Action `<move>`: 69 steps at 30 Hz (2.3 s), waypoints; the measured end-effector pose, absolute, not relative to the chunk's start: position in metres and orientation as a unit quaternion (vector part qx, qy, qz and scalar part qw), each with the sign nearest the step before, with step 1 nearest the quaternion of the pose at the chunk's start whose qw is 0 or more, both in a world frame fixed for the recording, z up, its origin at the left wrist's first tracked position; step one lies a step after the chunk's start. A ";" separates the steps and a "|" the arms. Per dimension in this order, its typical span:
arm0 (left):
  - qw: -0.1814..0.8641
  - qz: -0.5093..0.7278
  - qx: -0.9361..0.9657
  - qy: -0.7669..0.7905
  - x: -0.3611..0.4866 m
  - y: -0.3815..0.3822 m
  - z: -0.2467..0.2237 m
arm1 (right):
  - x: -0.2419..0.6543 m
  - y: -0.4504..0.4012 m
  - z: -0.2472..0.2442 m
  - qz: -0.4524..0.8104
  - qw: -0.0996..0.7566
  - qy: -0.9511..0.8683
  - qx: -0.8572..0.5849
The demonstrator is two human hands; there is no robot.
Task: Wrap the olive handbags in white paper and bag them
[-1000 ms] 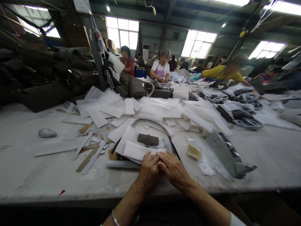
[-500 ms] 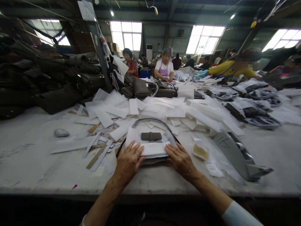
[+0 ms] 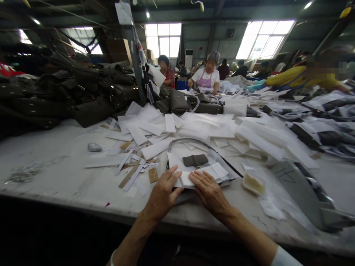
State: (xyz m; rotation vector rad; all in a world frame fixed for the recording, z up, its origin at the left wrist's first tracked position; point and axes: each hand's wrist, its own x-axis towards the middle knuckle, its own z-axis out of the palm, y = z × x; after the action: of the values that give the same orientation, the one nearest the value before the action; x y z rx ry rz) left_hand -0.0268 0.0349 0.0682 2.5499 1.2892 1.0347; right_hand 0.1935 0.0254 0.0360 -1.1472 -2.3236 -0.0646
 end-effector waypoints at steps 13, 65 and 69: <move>0.015 0.352 0.829 0.434 -0.037 0.026 0.023 | 0.178 0.021 0.026 -0.031 0.227 -0.854 -0.468; -0.131 0.352 0.861 0.344 -0.028 0.039 0.001 | 0.177 0.029 0.012 -0.114 0.267 -0.843 -0.453; -0.213 0.267 0.865 0.367 -0.022 0.023 0.012 | 0.174 0.025 0.004 -0.115 0.304 -0.827 -0.458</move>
State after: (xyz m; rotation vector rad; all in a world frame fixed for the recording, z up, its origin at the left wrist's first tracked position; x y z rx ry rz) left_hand -0.0221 0.0227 0.0122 3.1625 1.3424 0.9766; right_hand 0.1737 0.0251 0.0036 -1.2138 -2.1906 -0.3043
